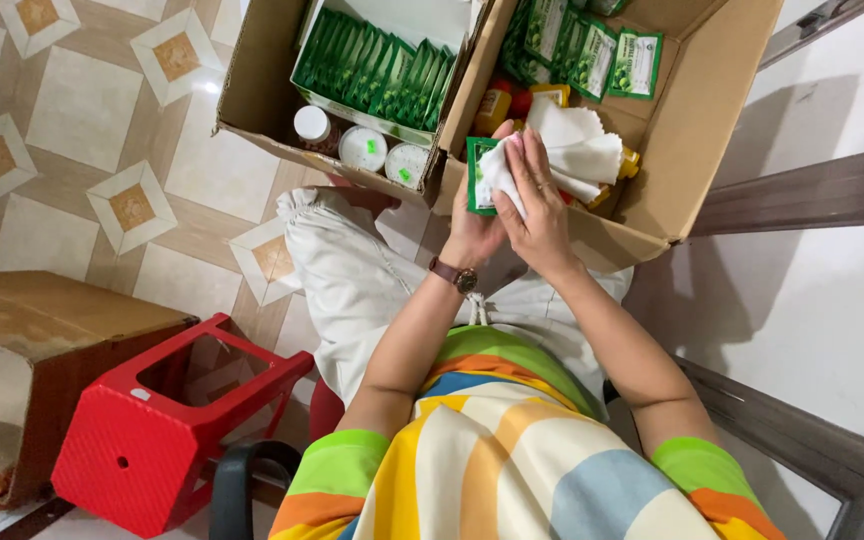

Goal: The person sits on the floor and wipes green packaged medicine boxes and cartons one at a time with a white cloth, then places each cleaned item into a cardboard box. They continue through the packets and finish by wiping a larger Bao Thanh carton and setting it in the box.

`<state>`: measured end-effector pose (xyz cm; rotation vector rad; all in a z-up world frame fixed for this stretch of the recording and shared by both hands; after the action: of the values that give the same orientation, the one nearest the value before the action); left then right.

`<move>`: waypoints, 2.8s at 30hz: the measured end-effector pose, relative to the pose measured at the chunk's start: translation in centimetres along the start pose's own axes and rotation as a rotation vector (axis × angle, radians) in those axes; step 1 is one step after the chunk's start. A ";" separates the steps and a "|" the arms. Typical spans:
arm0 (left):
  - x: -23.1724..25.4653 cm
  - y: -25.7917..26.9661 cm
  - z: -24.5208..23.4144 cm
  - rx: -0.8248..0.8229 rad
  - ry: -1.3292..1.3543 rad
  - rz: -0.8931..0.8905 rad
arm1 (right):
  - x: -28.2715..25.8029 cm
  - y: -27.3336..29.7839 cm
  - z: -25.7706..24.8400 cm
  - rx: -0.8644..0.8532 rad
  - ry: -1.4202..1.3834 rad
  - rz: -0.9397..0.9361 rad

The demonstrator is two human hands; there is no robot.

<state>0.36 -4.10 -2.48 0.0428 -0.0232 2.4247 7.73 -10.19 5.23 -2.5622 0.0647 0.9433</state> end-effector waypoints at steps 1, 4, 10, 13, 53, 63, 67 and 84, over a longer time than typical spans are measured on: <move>-0.1 0.1 0.6 0.003 0.002 0.001 | 0.0 0.0 0.0 -0.004 0.000 0.002; 0.0 0.6 2.0 0.022 -0.087 0.052 | 0.1 0.2 0.2 -0.040 -0.007 0.005; 0.3 1.3 3.0 0.043 -0.134 0.075 | 0.4 0.1 0.2 -0.089 -0.108 0.020; 0.4 1.7 3.5 0.021 -0.148 0.078 | 0.3 0.2 0.2 -0.099 -0.113 -0.011; 3.4 2.4 6.2 -0.091 -0.066 0.169 | -2.2 2.3 1.1 0.155 0.199 -0.130; 4.7 2.3 6.0 -0.102 0.022 0.180 | -2.0 1.0 -0.2 0.067 0.272 -0.434; 5.3 2.1 6.7 -0.152 0.052 0.125 | 4.9 1.8 1.2 0.146 0.300 -0.280; 3.6 2.1 4.8 0.090 -0.698 0.133 | -0.6 1.2 -4.4 0.145 -0.094 -0.109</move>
<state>-3.62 -3.43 2.46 0.9462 -0.2383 2.4188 9.71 -13.03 8.20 -2.3608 -0.0320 0.9786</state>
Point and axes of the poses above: each hand's wrist, its own y-axis away from the middle knuckle, its own z-axis out of the palm, x = y × z, the point moved 4 cm from there along -y, towards the middle knuckle, and after that the axes turned 7 degrees about y, right-handed, at the moved point
